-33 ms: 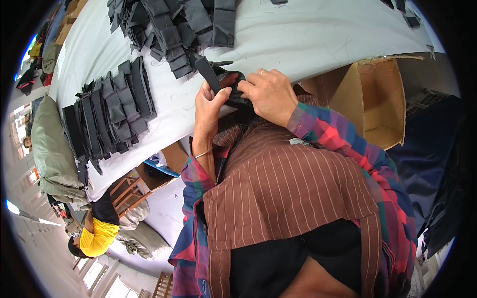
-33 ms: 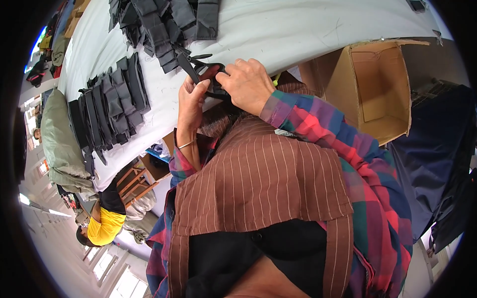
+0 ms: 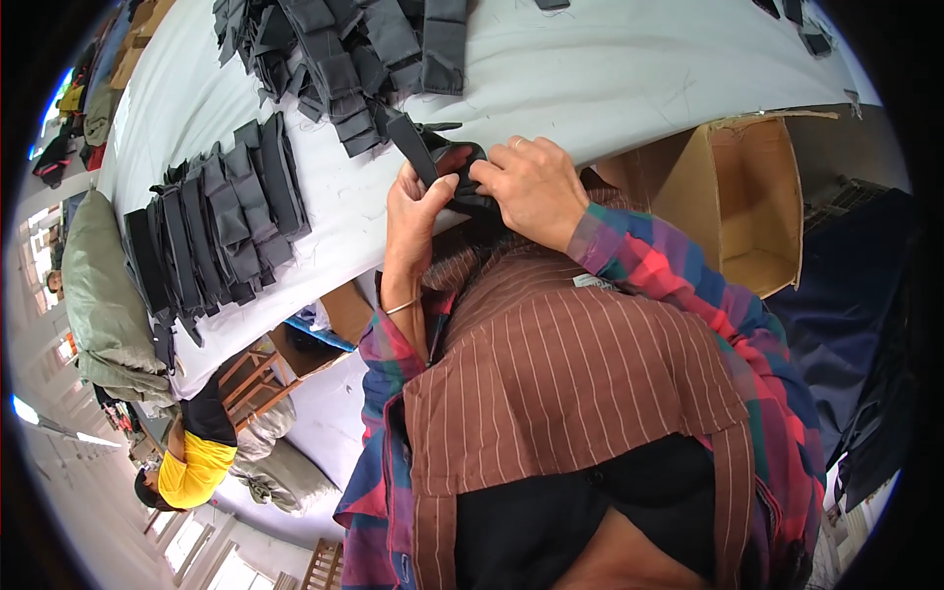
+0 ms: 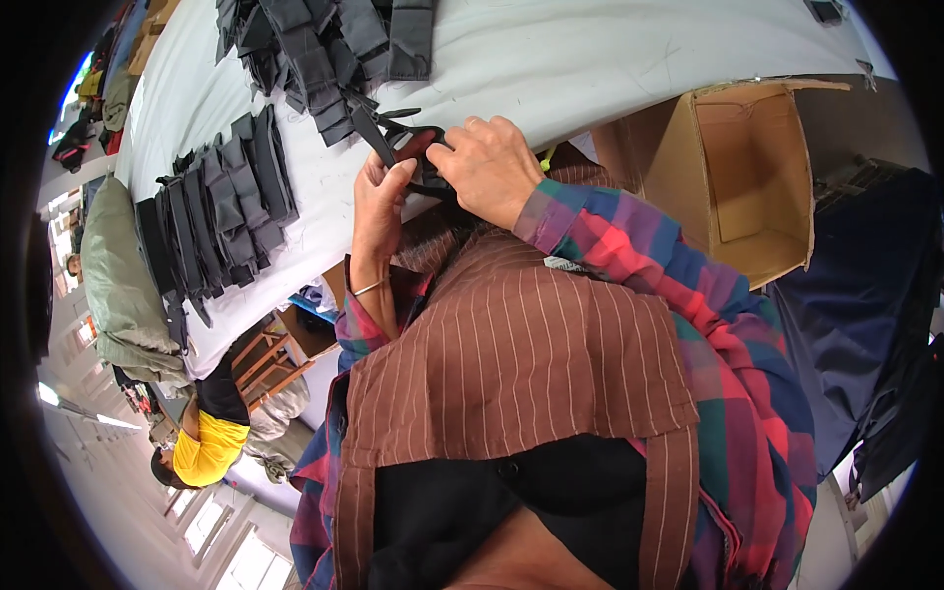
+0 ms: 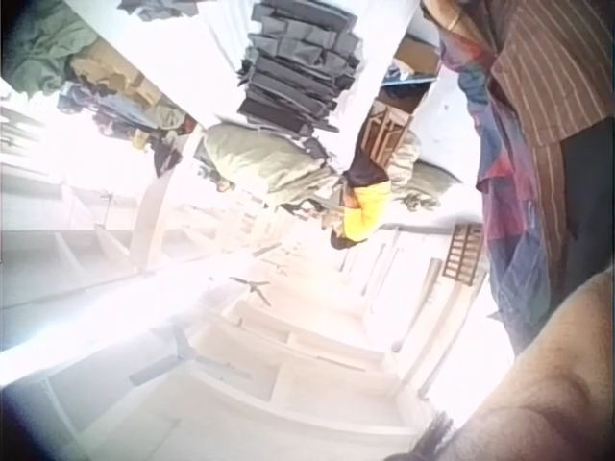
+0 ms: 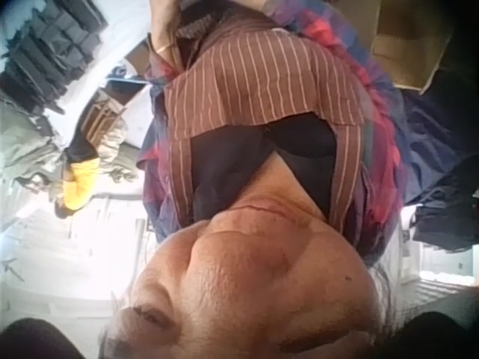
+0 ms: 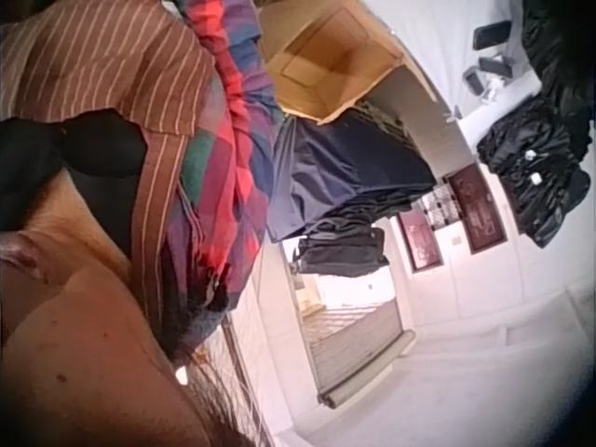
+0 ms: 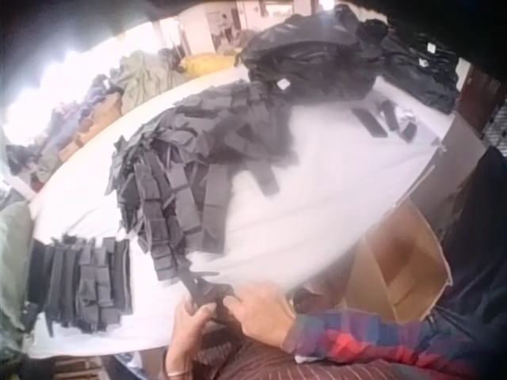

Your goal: Sorting, trimming with scissors, and stacking black nylon fabric straps into groups and a box for manufacturing.

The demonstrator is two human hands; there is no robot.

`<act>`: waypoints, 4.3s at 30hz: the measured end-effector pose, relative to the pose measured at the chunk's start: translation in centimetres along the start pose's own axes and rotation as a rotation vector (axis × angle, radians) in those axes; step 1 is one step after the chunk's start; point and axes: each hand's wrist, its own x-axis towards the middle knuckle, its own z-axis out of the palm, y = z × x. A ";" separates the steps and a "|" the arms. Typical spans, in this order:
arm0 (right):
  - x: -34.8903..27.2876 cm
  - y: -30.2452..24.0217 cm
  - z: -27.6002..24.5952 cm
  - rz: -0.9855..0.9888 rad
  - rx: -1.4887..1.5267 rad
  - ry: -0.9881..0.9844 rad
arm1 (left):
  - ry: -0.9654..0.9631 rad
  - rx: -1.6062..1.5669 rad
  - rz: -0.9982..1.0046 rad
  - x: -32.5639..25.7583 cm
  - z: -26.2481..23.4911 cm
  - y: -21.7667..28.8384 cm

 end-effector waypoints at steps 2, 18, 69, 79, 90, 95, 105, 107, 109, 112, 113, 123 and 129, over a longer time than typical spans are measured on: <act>0.3 0.1 0.3 -0.008 -0.019 0.009 | -0.005 0.002 0.000 0.0 0.0 0.1; 0.6 0.3 0.5 0.010 0.060 -0.001 | 0.019 -0.034 -0.004 -0.2 0.1 0.5; -1.6 -5.3 -3.3 -0.151 -0.223 -0.003 | 0.213 0.085 0.394 -7.1 1.4 1.8; -1.6 -2.7 -6.5 0.118 0.489 -0.133 | 0.348 0.159 0.441 -7.3 -1.4 2.4; 2.0 7.6 -4.4 0.255 0.592 0.240 | 0.144 -0.577 0.309 -9.3 -4.1 3.7; 3.8 10.9 -2.9 0.292 0.312 0.272 | 0.236 -0.463 0.357 -9.8 -4.6 3.5; 7.0 6.3 -4.9 -0.066 0.105 0.238 | 0.199 -0.378 0.418 -9.9 -4.5 4.0; 6.5 2.5 -5.3 -0.069 0.586 -0.056 | 0.228 -0.331 0.423 -10.0 -4.3 4.1; 5.7 -1.6 -5.5 -0.191 0.682 -0.132 | 0.257 -0.284 0.432 -9.9 -4.1 4.0; 4.7 -6.0 -6.5 -0.272 0.735 -0.188 | 0.208 -0.434 0.370 -10.0 -3.3 4.4; 4.5 -6.3 -6.3 -0.231 0.835 -0.318 | 0.188 -0.387 0.356 -9.8 -3.1 4.1; 1.8 -5.8 -2.5 0.078 1.075 -0.325 | 0.128 -0.102 0.327 -9.8 -2.9 1.6; 2.2 -5.5 -2.6 0.235 1.282 -0.468 | 0.332 0.546 0.368 -11.5 -3.6 3.8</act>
